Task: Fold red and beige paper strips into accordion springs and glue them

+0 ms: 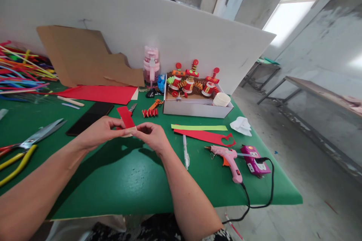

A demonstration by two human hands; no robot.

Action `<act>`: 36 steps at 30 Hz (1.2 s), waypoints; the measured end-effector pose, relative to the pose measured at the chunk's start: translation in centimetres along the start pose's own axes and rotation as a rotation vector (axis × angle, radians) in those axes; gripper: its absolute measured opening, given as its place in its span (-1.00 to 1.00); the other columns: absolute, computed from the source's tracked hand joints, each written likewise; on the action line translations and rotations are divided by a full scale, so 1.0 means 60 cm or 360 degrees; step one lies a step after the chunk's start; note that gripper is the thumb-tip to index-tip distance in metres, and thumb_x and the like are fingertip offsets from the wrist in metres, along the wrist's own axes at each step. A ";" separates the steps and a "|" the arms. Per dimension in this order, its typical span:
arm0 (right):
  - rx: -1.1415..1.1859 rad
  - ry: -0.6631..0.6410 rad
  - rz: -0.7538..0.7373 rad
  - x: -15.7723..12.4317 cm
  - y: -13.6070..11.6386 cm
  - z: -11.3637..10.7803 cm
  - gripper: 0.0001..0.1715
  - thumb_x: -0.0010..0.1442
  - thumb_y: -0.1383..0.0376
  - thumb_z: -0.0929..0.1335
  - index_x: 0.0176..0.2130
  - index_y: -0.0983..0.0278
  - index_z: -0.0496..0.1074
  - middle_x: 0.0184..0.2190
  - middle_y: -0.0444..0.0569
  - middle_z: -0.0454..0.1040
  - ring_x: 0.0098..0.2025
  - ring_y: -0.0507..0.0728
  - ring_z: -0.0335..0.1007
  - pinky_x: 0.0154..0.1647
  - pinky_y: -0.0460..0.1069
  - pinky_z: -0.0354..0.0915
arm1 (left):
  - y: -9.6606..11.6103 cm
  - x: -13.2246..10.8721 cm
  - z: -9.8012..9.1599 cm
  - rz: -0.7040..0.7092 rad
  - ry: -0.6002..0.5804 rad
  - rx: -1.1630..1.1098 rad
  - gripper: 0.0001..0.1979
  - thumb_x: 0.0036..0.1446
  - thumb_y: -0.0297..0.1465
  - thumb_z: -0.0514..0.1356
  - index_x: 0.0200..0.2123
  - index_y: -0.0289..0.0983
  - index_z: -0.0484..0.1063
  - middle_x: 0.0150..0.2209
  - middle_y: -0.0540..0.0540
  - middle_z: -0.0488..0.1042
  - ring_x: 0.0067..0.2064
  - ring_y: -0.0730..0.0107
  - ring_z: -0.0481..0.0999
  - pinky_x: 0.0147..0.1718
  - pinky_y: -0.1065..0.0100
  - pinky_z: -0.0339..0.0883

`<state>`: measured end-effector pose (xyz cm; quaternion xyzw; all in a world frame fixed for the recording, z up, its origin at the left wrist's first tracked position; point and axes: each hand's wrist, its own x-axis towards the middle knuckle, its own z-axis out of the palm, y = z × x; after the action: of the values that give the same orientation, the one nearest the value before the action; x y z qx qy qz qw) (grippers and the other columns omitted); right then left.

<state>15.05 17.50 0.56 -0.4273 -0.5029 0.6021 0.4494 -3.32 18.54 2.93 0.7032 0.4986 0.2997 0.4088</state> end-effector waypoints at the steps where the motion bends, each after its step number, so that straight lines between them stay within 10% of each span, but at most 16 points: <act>1: 0.0042 -0.0007 0.0013 0.000 0.000 0.000 -0.70 -0.16 0.11 0.55 -0.46 0.26 0.56 -0.52 -0.14 0.53 -0.45 0.01 0.37 -0.33 -0.06 0.26 | 0.002 0.000 0.000 0.0006 -0.0028 0.0018 -0.65 -0.05 -0.04 0.28 -0.50 -0.23 0.58 -0.58 -0.03 0.49 -0.48 0.31 0.46 -0.51 0.37 0.28; 13: 0.0160 0.0401 -0.0088 0.007 0.001 -0.008 -0.83 -0.18 0.21 0.53 -0.55 0.25 0.57 -0.59 -0.15 0.50 -0.49 0.04 0.34 -0.37 -0.03 0.29 | 0.003 0.003 -0.013 -0.0030 0.0063 0.0143 -0.67 -0.01 -0.08 0.23 -0.58 -0.19 0.57 -0.55 -0.03 0.54 -0.42 0.27 0.48 -0.41 0.34 0.31; 20: -0.0114 0.0517 -0.0288 0.011 0.004 -0.012 -0.91 -0.08 0.23 0.48 -0.52 0.21 0.58 -0.54 -0.11 0.54 -0.45 0.10 0.39 -0.32 0.01 0.32 | -0.012 0.009 -0.018 0.0216 0.0538 0.0365 -0.69 -0.03 -0.07 0.30 -0.30 -0.14 0.63 -0.21 -0.12 0.63 -0.08 0.11 0.51 -0.05 0.18 0.34; 27: -0.0412 0.0368 -0.0487 0.001 0.009 0.009 -0.93 0.00 0.26 0.45 -0.49 0.15 0.59 -0.48 -0.10 0.57 -0.41 0.13 0.42 -0.31 0.00 0.32 | -0.012 0.010 0.004 0.0437 0.0170 0.0468 -0.66 0.12 -0.05 0.18 -0.39 -0.13 0.64 -0.37 -0.10 0.62 -0.23 0.16 0.51 -0.18 0.21 0.34; 36: -0.0363 0.0381 -0.0443 0.006 0.016 0.008 -0.91 0.00 0.24 0.45 -0.49 0.18 0.58 -0.48 -0.10 0.57 -0.41 0.12 0.43 -0.31 0.00 0.32 | -0.015 0.011 0.003 0.0338 0.0166 0.0395 -0.68 0.09 -0.10 0.17 -0.42 -0.17 0.60 -0.38 -0.08 0.57 -0.27 0.22 0.49 -0.26 0.30 0.32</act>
<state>14.38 17.62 -0.34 -0.4702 -0.5649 0.4186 0.5334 -3.38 19.30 2.07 0.7805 0.4752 0.3134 0.2585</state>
